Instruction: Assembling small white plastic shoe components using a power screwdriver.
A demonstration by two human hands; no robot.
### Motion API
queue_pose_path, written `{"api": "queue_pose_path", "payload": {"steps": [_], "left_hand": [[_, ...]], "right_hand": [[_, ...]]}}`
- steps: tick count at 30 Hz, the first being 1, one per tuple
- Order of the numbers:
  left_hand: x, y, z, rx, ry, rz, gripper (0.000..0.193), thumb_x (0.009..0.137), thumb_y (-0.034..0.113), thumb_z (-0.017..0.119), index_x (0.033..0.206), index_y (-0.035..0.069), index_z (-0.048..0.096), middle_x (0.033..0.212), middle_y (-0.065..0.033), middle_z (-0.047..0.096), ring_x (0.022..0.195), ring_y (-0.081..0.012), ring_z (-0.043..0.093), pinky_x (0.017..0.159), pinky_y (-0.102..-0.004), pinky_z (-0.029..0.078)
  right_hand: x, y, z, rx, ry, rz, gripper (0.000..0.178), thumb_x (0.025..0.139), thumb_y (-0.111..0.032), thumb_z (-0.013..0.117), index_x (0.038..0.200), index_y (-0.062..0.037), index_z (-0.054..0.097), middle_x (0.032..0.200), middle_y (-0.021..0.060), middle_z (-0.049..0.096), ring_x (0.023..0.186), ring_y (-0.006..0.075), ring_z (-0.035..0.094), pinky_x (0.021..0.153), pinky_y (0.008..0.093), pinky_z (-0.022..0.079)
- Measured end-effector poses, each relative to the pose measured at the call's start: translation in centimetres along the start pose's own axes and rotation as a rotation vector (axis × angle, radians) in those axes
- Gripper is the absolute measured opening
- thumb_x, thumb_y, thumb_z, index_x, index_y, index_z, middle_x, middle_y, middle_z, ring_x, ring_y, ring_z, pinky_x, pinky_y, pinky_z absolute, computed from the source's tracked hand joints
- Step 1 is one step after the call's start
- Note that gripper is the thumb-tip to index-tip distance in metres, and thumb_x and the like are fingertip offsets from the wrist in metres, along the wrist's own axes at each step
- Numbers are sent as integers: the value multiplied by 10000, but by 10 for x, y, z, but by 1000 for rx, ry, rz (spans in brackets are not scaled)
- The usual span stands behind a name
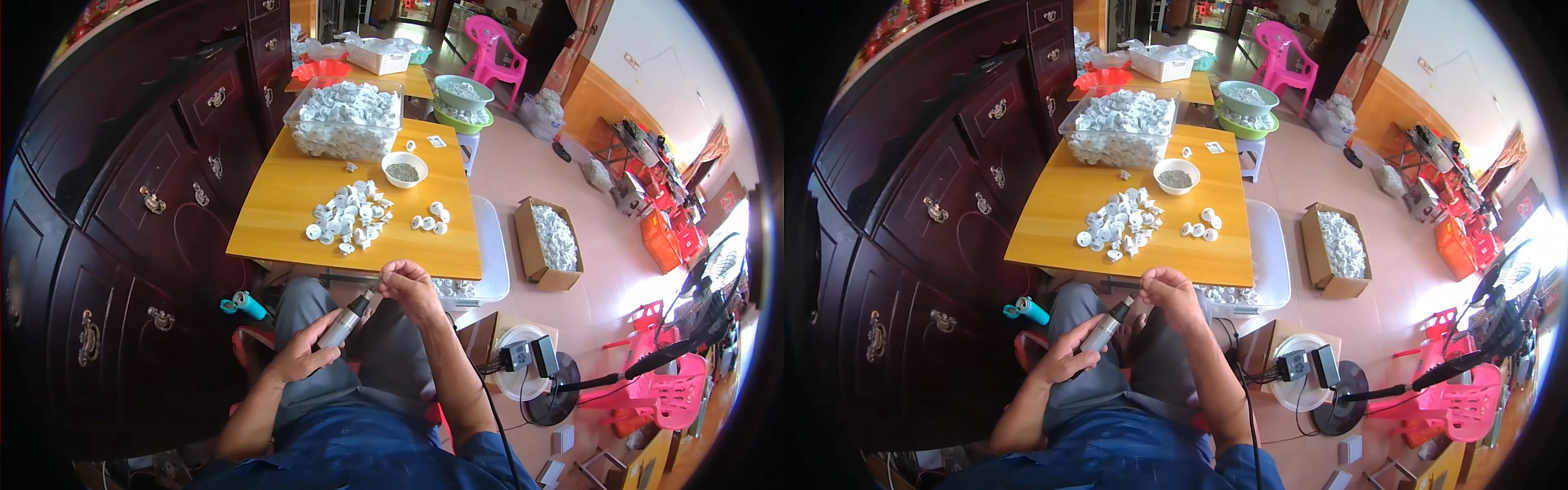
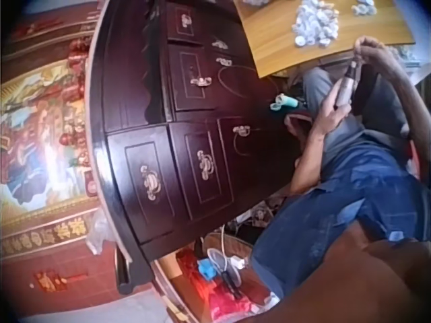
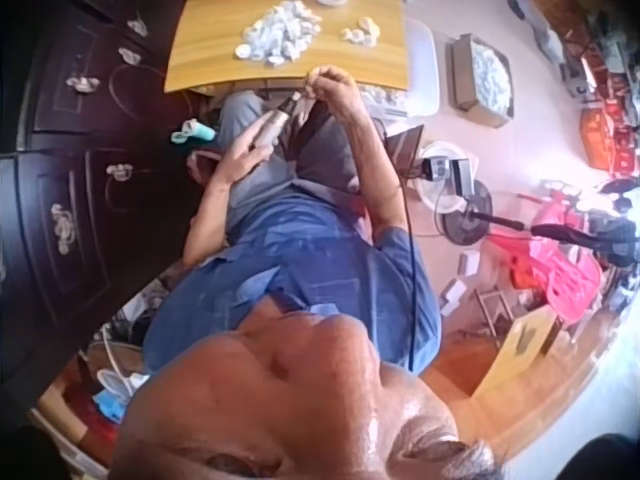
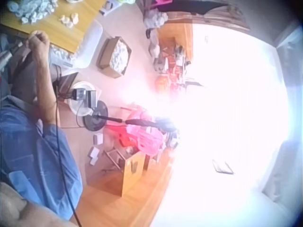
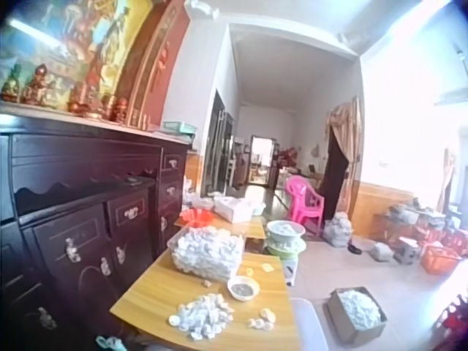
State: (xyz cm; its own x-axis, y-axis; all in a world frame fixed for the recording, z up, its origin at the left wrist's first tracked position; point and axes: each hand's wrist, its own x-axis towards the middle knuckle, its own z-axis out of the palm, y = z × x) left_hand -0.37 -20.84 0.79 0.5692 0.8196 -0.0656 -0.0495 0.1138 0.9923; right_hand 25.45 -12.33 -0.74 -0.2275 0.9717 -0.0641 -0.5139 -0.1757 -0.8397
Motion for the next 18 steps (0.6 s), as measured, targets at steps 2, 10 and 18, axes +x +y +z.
{"api": "queue_pose_path", "payload": {"steps": [2, 10, 18], "left_hand": [[1, -3, 0, -4, 4, 8, 747, 878, 162, 631, 1528, 23, 291, 1069, -83, 583, 748, -79, 548, 660, -223, 480], [7, 12, -1, 26, -26, -14, 741, 885, 170, 621, 1530, 23, 288, 1058, -85, 583, 739, -82, 551, 658, -221, 481], [26, 15, -11, 202, -93, -10, 683, 906, 176, 638, 1489, -25, 344, 1160, -86, 628, 898, -124, 619, 826, -285, 512]], "right_hand": [[1, 0, -4, -14, 0, 0, 32, 910, -55, 662, 939, -53, 650, 858, 30, 657, 751, 111, 634, 688, 234, 530], [-1, -5, -5, -23, -29, 31, 38, 910, -64, 664, 941, -58, 644, 834, 30, 654, 747, 113, 639, 684, 231, 536], [-1, -16, -18, -23, -21, -2, 20, 917, -56, 653, 928, -59, 637, 837, 28, 644, 747, 114, 637, 681, 230, 535]]}}
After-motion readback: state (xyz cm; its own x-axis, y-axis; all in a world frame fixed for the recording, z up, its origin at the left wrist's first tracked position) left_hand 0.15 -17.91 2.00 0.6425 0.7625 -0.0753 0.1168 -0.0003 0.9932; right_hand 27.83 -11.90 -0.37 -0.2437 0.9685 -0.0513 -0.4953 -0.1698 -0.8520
